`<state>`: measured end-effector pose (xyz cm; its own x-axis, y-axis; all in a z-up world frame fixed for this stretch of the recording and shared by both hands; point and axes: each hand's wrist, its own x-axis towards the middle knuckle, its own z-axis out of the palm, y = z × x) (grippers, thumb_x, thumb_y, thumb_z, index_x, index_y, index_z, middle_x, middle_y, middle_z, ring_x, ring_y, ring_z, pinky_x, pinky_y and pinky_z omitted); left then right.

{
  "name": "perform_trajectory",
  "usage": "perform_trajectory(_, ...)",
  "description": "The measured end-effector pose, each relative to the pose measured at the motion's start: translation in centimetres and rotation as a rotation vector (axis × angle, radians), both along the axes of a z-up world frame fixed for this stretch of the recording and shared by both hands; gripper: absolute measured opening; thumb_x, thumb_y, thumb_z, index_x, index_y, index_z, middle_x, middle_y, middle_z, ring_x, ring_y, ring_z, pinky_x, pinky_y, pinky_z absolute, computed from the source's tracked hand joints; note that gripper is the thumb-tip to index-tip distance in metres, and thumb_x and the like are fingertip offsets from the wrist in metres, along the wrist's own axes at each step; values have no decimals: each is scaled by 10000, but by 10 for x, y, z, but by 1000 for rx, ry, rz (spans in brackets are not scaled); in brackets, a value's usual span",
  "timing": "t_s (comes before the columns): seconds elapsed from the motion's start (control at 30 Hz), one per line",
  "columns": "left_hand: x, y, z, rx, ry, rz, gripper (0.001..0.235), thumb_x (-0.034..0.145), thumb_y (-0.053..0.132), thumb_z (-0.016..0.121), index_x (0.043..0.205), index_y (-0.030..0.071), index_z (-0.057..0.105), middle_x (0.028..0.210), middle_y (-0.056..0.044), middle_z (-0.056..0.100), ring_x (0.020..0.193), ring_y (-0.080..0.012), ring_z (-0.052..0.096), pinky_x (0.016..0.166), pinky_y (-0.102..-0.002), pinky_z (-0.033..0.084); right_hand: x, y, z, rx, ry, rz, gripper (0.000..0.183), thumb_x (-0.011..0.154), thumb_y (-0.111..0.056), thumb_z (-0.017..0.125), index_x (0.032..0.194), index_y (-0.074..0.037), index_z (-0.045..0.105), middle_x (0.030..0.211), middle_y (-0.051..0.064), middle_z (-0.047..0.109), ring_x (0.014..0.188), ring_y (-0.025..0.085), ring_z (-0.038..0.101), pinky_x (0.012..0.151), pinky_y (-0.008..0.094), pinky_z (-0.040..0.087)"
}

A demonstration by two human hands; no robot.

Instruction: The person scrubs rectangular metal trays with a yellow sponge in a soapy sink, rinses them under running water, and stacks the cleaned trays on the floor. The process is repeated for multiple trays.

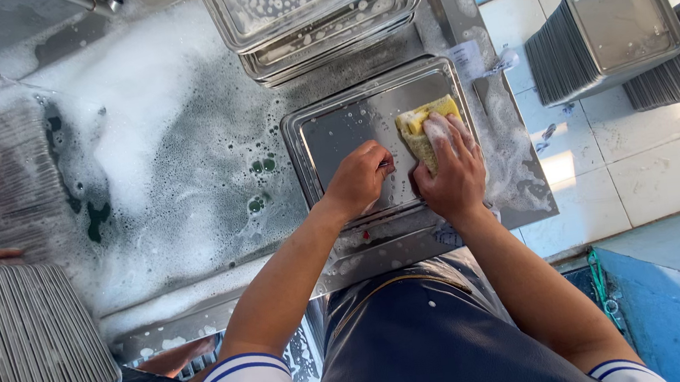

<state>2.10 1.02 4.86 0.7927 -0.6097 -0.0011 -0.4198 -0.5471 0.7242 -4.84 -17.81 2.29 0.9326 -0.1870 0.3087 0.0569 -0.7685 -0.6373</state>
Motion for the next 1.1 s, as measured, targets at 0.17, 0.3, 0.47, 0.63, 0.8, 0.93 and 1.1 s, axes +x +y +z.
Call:
perform_trajectory(0.17,-35,-14,21,49,397,-422,396,863,165,790,1222,58,661,1228,-138,679,1139,-294,661,999,-398,516,2,-9,-2,116,-20,35,563,818,-130,662,1373,-51,602,1510,150,562,1476,373,445,1231,495,348)
perform_trajectory(0.3,-15,-5,47,7,385,-582,784,787,110,826,1505,107,509,1533,-187,459,1401,-381,412,1156,-513,273,8,-33,3,193,60,128,557,860,-133,665,1408,-72,591,1522,138,564,1470,354,457,1244,471,345)
perform_trajectory(0.47,59,34,53,43,-152,45,357,848,329,812,1136,129,741,1258,-116,606,1214,-326,535,1071,-454,429,27,-10,9,-38,3,127,579,856,-127,688,1420,-53,579,1551,158,515,1470,364,428,1203,518,336)
perform_trajectory(0.63,82,43,27,-15,-250,242,226,981,291,718,1132,124,734,1233,-83,637,1213,-329,557,1080,-445,455,15,53,2,-28,-17,285,583,797,-119,679,1370,-88,579,1546,116,506,1485,347,422,1151,567,361)
perform_trajectory(0.8,70,49,28,60,-385,217,313,884,247,758,1157,108,696,1225,-106,571,1207,-350,506,1082,-467,412,5,32,18,-4,-53,207,593,850,-118,671,1427,-39,558,1569,136,487,1506,356,419,1198,570,369)
perform_trajectory(0.93,60,55,40,121,-445,137,389,784,183,745,1161,104,689,1235,-121,561,1190,-368,489,1057,-490,386,17,22,35,-191,-49,86,551,796,-207,726,1312,-65,596,1489,142,495,1404,427,436,1121,596,355)
perform_trajectory(1.1,70,64,46,-48,-308,278,478,757,62,570,1223,91,672,1206,-113,603,1183,-338,526,1087,-435,426,49,77,31,-35,-70,340,588,771,-262,772,1304,-63,625,1386,213,524,1220,443,534,996,568,443)
